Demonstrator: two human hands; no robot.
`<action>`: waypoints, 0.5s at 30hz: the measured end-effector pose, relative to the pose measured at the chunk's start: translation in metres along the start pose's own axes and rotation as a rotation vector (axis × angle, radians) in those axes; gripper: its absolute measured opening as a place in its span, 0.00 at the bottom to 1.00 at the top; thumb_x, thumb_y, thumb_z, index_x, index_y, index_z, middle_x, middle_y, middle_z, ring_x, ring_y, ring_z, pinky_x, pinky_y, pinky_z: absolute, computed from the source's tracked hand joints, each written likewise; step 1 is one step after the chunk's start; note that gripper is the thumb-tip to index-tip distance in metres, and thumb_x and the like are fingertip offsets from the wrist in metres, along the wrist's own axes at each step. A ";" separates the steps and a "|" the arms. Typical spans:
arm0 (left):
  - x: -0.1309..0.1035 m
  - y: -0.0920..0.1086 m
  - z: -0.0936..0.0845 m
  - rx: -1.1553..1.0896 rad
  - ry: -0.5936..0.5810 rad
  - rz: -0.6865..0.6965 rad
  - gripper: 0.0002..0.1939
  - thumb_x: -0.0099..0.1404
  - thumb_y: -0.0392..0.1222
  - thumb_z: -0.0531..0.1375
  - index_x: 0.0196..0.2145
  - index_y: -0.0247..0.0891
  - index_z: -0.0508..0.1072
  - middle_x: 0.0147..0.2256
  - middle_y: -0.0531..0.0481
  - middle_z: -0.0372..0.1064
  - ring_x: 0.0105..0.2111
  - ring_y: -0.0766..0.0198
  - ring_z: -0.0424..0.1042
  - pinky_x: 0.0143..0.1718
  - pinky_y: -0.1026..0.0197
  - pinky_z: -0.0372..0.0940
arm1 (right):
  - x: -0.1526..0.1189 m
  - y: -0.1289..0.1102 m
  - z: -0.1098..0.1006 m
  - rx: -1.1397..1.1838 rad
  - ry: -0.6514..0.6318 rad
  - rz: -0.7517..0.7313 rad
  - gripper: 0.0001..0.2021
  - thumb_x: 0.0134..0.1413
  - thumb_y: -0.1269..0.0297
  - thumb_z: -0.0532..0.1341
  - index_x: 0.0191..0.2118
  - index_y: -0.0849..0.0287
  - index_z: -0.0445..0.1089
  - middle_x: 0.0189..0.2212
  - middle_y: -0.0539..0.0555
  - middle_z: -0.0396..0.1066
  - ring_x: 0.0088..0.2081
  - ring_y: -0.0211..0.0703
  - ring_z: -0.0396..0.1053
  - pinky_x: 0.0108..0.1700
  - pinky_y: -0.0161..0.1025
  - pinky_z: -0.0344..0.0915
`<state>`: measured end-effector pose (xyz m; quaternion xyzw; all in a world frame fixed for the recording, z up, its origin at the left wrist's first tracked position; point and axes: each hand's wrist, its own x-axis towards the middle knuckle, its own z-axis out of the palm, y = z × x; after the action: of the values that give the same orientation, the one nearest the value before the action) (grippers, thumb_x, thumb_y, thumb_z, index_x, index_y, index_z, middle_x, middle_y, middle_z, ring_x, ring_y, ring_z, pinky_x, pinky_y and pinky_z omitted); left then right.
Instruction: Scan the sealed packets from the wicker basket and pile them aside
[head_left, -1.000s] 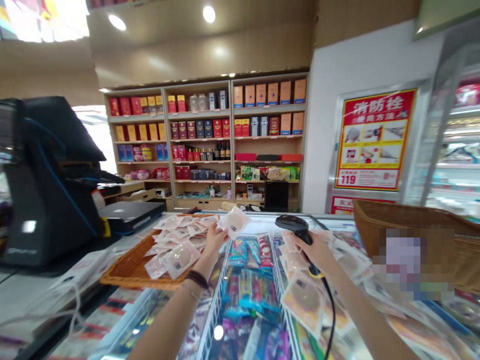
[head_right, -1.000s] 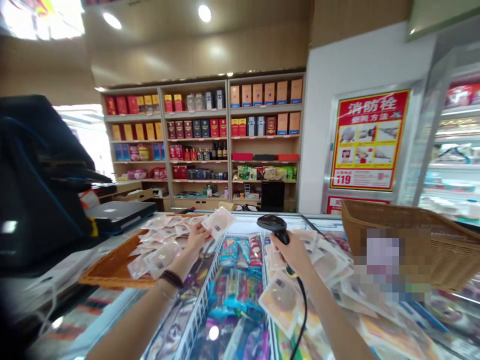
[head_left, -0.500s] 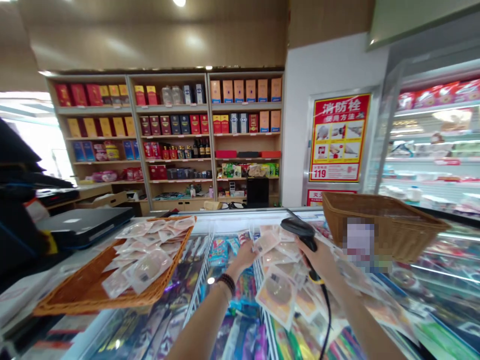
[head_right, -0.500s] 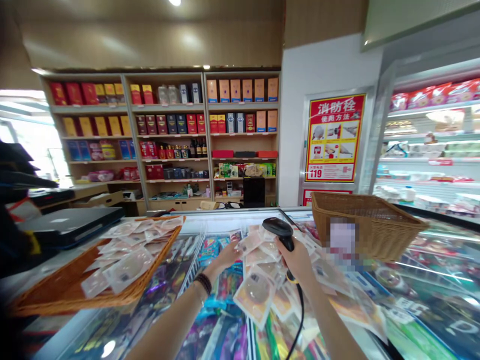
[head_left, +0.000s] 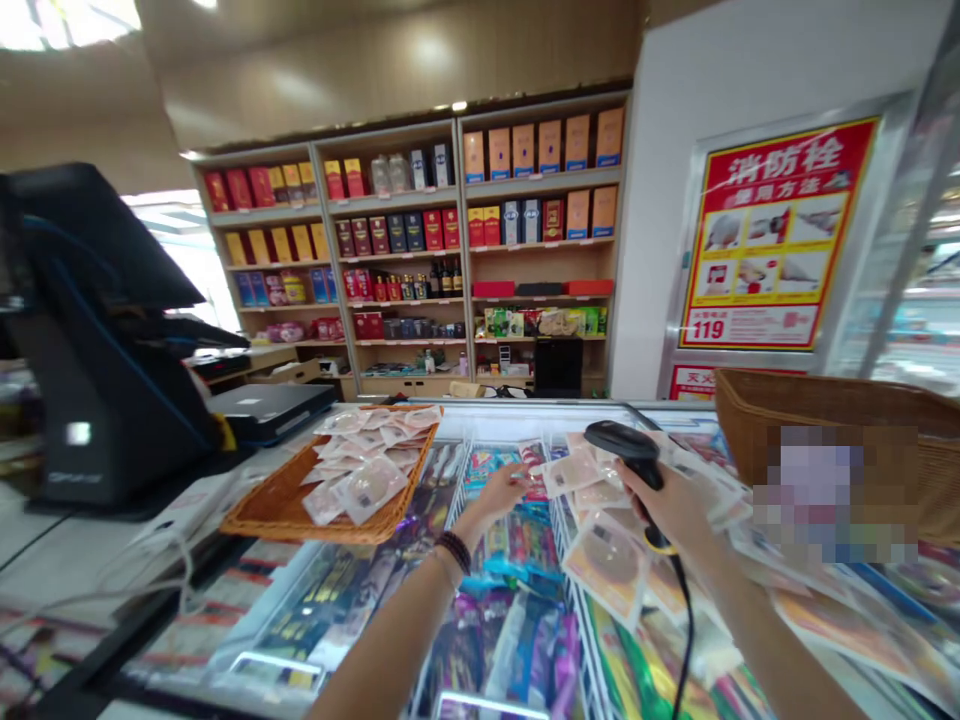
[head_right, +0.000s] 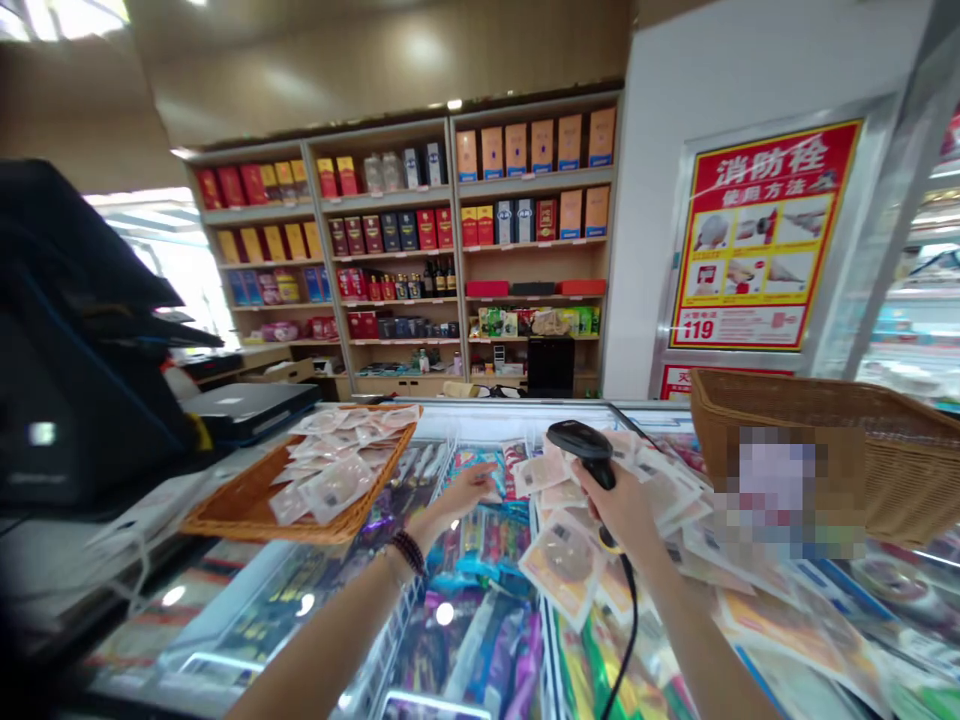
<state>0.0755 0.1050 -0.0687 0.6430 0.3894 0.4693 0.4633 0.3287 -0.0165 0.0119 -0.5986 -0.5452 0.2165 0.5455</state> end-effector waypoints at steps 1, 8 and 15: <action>-0.001 0.006 -0.011 0.016 0.023 -0.005 0.18 0.54 0.32 0.68 0.45 0.34 0.82 0.31 0.47 0.78 0.30 0.63 0.75 0.37 0.60 0.72 | 0.002 -0.003 0.004 0.000 -0.003 -0.014 0.22 0.48 0.39 0.63 0.21 0.52 0.64 0.11 0.50 0.65 0.14 0.40 0.63 0.19 0.38 0.61; -0.021 0.053 -0.125 0.116 0.349 0.108 0.15 0.54 0.28 0.69 0.40 0.36 0.81 0.41 0.41 0.80 0.39 0.58 0.78 0.46 0.56 0.73 | 0.015 -0.044 0.058 0.093 -0.082 -0.114 0.23 0.49 0.38 0.64 0.21 0.53 0.64 0.10 0.50 0.64 0.13 0.40 0.62 0.18 0.37 0.60; -0.076 0.072 -0.230 0.461 0.648 0.041 0.17 0.49 0.23 0.69 0.35 0.38 0.77 0.43 0.41 0.78 0.50 0.50 0.77 0.62 0.44 0.65 | -0.004 -0.094 0.133 0.211 -0.291 -0.166 0.23 0.50 0.37 0.64 0.25 0.53 0.65 0.12 0.48 0.64 0.15 0.40 0.63 0.19 0.37 0.61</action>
<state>-0.1612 0.0673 0.0123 0.5565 0.5975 0.5574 0.1504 0.1748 0.0176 0.0529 -0.4536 -0.6399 0.3109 0.5368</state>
